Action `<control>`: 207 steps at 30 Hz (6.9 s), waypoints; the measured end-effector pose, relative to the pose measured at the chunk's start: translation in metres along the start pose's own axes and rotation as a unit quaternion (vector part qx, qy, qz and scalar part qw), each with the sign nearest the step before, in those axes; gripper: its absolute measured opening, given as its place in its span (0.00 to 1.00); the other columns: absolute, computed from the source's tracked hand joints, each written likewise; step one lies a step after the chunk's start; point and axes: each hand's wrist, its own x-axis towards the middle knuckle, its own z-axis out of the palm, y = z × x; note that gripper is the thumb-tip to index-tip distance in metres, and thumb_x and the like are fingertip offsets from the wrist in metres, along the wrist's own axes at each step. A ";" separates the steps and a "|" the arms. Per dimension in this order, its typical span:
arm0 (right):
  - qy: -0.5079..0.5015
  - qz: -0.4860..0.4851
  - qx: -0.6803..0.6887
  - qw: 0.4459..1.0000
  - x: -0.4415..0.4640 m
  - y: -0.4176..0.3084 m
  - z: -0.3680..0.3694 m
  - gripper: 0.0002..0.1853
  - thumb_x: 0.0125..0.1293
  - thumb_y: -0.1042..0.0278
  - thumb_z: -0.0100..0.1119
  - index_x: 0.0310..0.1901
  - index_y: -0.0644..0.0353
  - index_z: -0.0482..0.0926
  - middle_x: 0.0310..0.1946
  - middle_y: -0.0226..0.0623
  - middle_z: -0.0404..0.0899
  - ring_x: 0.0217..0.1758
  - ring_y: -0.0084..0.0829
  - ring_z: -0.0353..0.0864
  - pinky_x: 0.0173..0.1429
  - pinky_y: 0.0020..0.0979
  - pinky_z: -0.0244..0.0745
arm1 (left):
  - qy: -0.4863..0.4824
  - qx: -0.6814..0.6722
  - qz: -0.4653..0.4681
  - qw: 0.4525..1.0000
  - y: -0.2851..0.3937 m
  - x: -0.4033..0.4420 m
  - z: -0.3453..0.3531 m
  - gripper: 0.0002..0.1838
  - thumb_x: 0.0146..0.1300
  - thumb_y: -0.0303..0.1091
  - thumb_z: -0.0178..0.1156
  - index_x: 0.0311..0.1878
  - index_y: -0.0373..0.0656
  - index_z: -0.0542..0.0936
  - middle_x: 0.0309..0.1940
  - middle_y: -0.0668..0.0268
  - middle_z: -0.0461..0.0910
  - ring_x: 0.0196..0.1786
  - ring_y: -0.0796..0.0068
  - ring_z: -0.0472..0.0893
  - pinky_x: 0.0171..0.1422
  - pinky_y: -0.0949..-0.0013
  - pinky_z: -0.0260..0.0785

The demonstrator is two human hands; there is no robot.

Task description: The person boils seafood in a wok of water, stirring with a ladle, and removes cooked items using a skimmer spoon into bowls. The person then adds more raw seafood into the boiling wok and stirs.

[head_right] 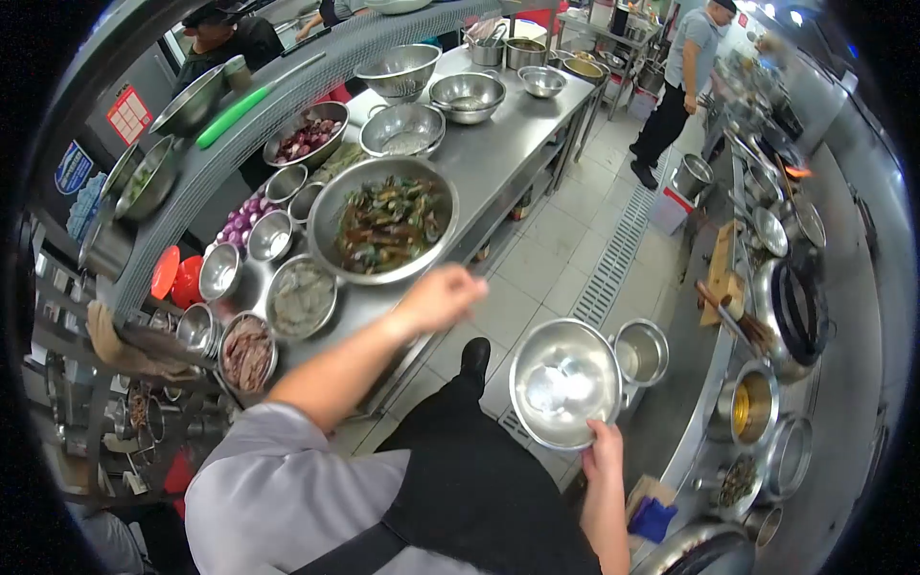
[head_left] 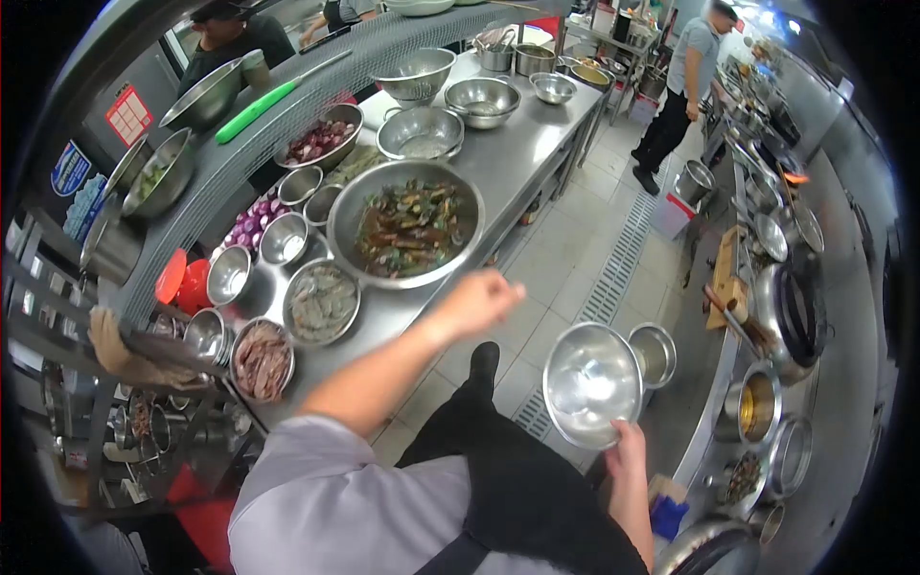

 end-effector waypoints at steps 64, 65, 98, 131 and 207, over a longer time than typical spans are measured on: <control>-0.310 -0.001 -0.186 0.932 0.646 -0.283 0.538 0.30 0.68 0.52 0.53 0.57 0.75 0.62 0.45 0.54 0.75 0.43 0.43 0.82 0.41 0.36 0.83 | 0.490 -0.419 -0.210 0.735 0.009 0.287 0.022 0.28 0.68 0.49 0.51 0.58 0.33 0.65 0.44 0.52 0.77 0.35 0.63 0.82 0.35 0.63 0.76; -0.269 -0.001 -0.171 0.948 0.653 -0.290 0.529 0.31 0.68 0.48 0.51 0.55 0.73 0.64 0.41 0.50 0.75 0.39 0.42 0.83 0.36 0.34 0.82 | 0.495 -0.438 -0.207 0.721 0.009 0.288 0.022 0.28 0.68 0.49 0.52 0.58 0.33 0.65 0.43 0.53 0.78 0.34 0.63 0.82 0.35 0.64 0.76; -0.453 0.021 -0.394 0.800 0.584 -0.257 0.526 0.18 0.58 0.75 0.48 0.50 0.74 0.67 0.33 0.48 0.78 0.25 0.36 0.81 0.25 0.32 0.82 | 0.575 -0.536 -0.260 0.560 0.037 0.246 0.102 0.21 0.59 0.27 0.50 0.55 0.29 0.63 0.42 0.53 0.75 0.29 0.70 0.79 0.25 0.74 0.74; 0.040 0.028 -0.268 0.962 0.301 -0.122 0.066 0.19 0.64 0.56 0.56 0.42 0.68 0.75 0.26 0.41 0.78 0.23 0.30 0.82 0.24 0.31 0.79 | -0.191 -0.429 -0.182 0.864 0.054 0.285 0.021 0.21 0.66 0.38 0.52 0.58 0.37 0.68 0.50 0.53 0.76 0.43 0.60 0.80 0.45 0.61 0.77; 0.431 -0.110 0.217 0.869 -0.230 -0.166 -0.331 0.07 0.59 0.74 0.50 0.39 0.63 0.71 0.20 0.28 0.69 0.13 0.20 0.65 0.13 0.23 0.58 | -0.668 -0.028 -0.179 0.722 0.122 0.056 0.543 0.15 0.67 0.35 0.53 0.54 0.39 0.72 0.43 0.61 0.79 0.40 0.71 0.81 0.46 0.70 0.73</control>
